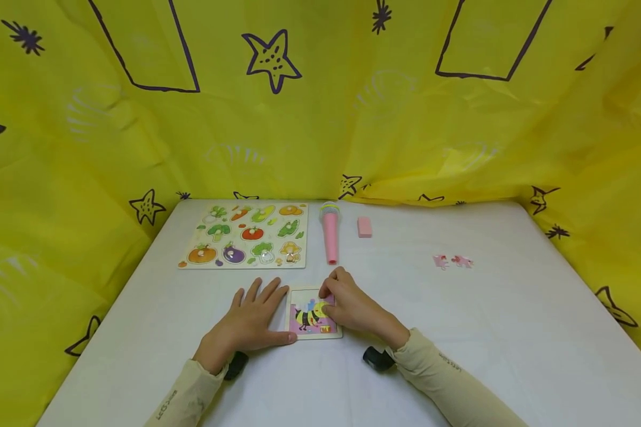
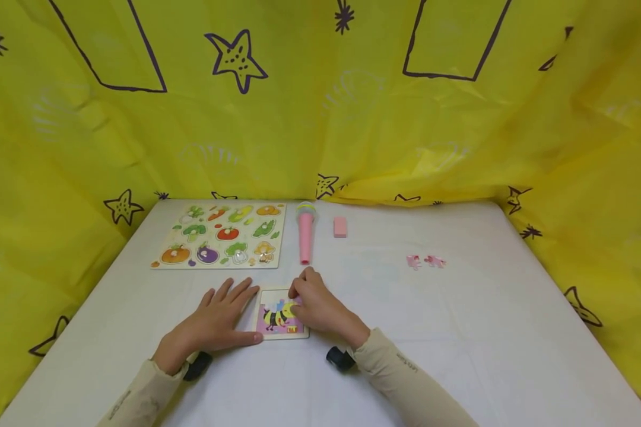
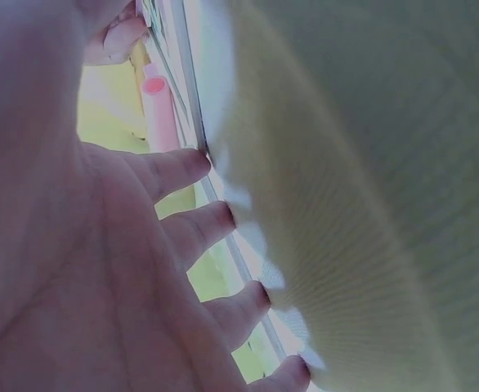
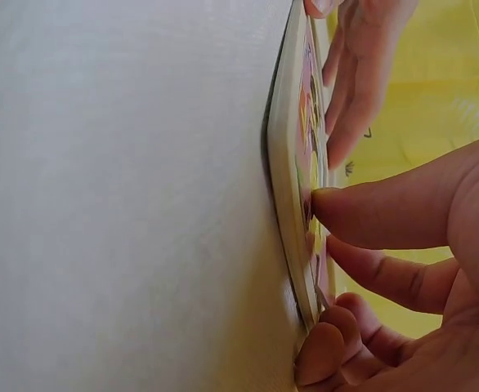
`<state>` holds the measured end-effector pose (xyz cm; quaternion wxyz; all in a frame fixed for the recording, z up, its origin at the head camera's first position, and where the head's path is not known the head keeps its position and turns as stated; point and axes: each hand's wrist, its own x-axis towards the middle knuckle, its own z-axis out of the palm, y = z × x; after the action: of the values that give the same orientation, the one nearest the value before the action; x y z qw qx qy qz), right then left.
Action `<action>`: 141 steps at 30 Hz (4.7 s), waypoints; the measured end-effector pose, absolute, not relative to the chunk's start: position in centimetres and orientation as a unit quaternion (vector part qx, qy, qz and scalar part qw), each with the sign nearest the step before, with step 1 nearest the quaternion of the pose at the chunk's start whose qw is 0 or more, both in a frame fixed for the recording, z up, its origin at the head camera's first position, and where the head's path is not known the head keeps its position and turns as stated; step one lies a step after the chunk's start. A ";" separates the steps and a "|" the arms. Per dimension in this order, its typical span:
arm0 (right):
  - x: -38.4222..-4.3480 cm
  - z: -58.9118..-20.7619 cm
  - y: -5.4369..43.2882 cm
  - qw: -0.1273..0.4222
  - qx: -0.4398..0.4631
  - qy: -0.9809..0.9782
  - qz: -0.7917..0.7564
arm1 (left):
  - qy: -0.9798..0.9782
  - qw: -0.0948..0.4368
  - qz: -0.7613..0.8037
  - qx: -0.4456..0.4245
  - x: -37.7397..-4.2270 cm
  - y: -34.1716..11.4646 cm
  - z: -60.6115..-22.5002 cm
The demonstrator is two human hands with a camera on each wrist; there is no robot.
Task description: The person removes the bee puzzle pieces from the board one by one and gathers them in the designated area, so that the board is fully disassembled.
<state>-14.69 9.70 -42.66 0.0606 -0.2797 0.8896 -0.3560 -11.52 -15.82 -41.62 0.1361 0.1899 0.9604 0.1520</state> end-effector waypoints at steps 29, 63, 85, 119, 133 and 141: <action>-14.6 -42.0 9.5 0.023 -0.284 0.881 -0.378 | 0.954 0.138 0.166 0.208 -11.1 -16.1 -41.3; -17.1 -40.2 17.0 -0.031 -0.180 0.868 -0.461 | 0.953 0.148 0.174 0.197 -11.2 -15.9 -41.4; -19.0 -38.4 25.7 -0.094 -0.052 0.868 -0.485 | 0.951 0.145 0.184 0.203 -11.0 -16.1 -41.2; -18.3 -39.8 37.4 -0.087 0.167 0.865 -0.465 | 0.951 0.148 0.182 0.202 -10.9 -16.5 -41.2; -18.7 -41.0 38.3 -0.067 0.124 0.923 -0.357 | 0.952 0.143 0.175 0.206 -11.5 -16.2 -41.6; -18.5 -41.2 38.2 -0.052 0.127 0.937 -0.320 | 0.950 0.148 0.181 0.206 -11.5 -16.2 -41.6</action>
<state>-18.47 38.20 -41.18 -0.0521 0.1274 0.9375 -0.3196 -11.49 -16.21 -41.62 0.1478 0.2057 0.9503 0.1811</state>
